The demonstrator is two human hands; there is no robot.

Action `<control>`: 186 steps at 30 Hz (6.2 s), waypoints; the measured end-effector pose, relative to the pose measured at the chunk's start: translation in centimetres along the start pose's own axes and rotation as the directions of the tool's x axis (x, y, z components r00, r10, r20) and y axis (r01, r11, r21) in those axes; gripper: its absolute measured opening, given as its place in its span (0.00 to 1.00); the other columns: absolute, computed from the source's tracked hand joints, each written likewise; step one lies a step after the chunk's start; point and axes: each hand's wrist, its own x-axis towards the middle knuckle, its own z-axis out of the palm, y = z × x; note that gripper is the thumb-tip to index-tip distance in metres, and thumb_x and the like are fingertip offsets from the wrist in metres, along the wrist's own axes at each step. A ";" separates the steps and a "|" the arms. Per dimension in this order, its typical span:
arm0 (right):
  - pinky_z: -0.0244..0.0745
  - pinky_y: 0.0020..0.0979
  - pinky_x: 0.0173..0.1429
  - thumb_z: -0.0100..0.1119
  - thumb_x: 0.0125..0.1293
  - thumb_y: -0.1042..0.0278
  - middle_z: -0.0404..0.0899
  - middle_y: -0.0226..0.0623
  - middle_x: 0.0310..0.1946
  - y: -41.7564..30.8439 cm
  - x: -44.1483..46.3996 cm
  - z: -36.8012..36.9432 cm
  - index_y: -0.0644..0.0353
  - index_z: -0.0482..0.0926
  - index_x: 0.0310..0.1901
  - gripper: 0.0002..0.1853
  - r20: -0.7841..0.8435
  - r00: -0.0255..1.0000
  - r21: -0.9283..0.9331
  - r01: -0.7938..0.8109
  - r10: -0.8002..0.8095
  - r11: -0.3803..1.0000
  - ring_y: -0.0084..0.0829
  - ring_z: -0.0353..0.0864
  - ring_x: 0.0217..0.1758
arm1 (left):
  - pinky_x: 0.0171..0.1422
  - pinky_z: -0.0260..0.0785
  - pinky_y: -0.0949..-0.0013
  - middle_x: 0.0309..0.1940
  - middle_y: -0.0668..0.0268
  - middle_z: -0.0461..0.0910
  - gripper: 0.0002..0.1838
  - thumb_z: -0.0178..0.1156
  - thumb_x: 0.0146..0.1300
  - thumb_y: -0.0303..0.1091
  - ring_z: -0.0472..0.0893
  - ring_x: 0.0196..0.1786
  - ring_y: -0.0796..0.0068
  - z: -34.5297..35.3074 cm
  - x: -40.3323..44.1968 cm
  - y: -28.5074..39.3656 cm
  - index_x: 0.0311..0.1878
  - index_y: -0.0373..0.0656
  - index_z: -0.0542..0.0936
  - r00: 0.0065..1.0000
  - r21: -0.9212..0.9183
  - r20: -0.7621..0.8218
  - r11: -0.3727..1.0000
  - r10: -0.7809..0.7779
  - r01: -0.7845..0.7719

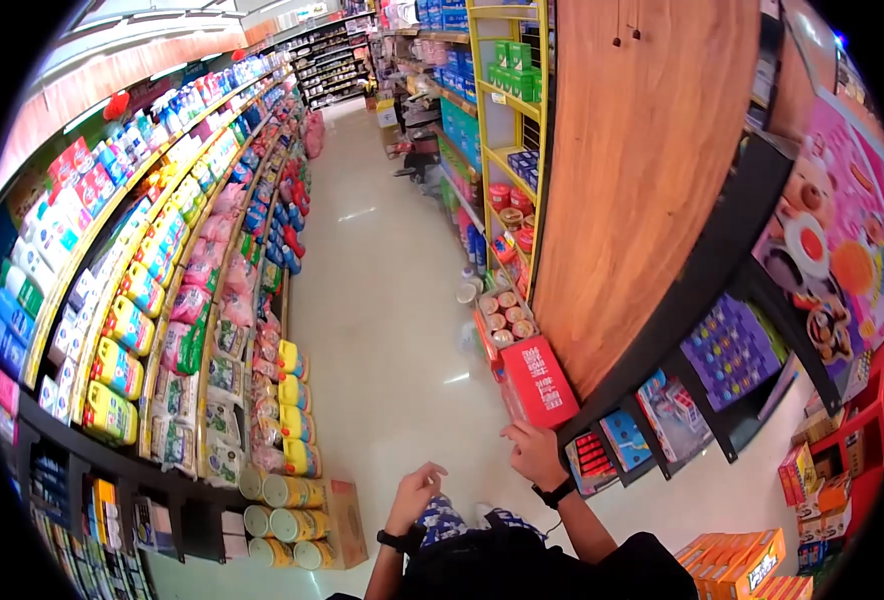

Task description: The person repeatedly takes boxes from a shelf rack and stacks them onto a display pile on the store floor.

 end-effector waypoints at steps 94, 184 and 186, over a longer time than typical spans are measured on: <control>0.86 0.44 0.63 0.78 0.62 0.74 0.88 0.43 0.62 -12.6 39.7 26.9 0.57 0.82 0.61 0.25 -0.828 -0.558 0.559 -0.818 0.051 0.133 0.51 0.89 0.61 | 0.61 0.85 0.63 0.66 0.56 0.85 0.33 0.80 0.65 0.27 0.89 0.61 0.57 -6.9 52.3 15.4 0.73 0.42 0.81 -0.726 -0.700 0.616 0.636 0.306 -0.326; 0.81 0.49 0.72 0.76 0.63 0.74 0.78 0.49 0.74 -29.8 -98.1 -40.9 0.58 0.85 0.58 0.21 -0.845 -0.528 0.533 -0.844 0.081 0.059 0.54 0.83 0.71 | 0.44 0.83 0.50 0.35 0.57 0.91 0.23 0.78 0.63 0.55 0.91 0.41 0.47 86.4 -72.0 18.5 0.45 0.45 0.85 -0.645 -0.617 0.754 0.467 0.122 -0.633; 0.83 0.44 0.69 0.78 0.62 0.75 0.77 0.47 0.76 -29.8 -100.9 -42.7 0.60 0.85 0.57 0.21 -0.869 -0.487 0.493 -0.869 0.088 0.049 0.50 0.86 0.66 | 0.43 0.83 0.51 0.34 0.58 0.91 0.23 0.78 0.64 0.54 0.92 0.40 0.50 87.6 -74.1 19.0 0.47 0.44 0.85 -0.604 -0.573 0.792 0.449 0.088 -0.686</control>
